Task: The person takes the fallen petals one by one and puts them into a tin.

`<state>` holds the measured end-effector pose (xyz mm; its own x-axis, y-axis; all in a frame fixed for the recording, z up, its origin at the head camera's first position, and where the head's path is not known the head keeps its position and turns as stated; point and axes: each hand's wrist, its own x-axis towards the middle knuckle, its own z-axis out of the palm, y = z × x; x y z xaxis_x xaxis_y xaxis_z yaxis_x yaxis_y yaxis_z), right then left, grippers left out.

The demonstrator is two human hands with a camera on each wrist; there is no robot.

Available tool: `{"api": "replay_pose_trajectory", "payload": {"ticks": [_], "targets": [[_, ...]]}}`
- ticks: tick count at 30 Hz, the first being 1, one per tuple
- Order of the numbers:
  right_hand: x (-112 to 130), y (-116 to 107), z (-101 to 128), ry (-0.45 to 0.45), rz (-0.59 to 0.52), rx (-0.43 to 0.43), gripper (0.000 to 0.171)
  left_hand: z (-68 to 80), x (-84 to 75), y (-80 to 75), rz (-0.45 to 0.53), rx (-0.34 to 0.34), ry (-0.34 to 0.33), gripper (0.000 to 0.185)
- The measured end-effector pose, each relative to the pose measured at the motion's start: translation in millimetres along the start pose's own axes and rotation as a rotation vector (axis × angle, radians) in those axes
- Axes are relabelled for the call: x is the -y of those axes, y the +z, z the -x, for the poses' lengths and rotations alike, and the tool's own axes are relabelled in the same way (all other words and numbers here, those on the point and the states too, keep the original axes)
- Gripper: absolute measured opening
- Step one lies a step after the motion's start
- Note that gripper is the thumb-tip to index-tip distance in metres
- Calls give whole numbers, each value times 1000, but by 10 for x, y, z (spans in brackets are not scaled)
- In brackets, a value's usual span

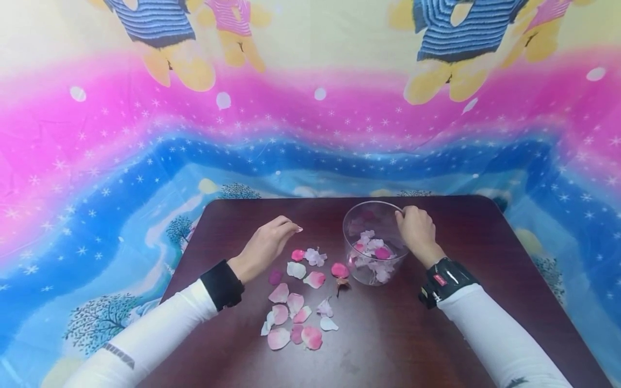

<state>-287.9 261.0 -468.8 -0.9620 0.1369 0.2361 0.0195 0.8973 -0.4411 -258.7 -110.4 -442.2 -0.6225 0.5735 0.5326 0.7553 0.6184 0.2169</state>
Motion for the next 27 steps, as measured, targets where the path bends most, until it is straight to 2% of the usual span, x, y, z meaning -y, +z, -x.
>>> {"api": "replay_pose_trajectory", "payload": {"ticks": [7, 14, 20, 27], "targets": [[-13, 1, 0, -2, 0, -6, 34, -160, -97, -13, -3, 5, 45, 14], [-11, 19, -5, -3, -7, -10, 33, -241, -173, -26, 8, 32, 40, 15], [-5, 22, -10, -2, -11, -14, 32, -276, -213, -3, -24, 82, 55, 20], [-22, 20, -8, 5, -5, -13, 33, -389, -318, 92, -82, 148, 92, 24]]}}
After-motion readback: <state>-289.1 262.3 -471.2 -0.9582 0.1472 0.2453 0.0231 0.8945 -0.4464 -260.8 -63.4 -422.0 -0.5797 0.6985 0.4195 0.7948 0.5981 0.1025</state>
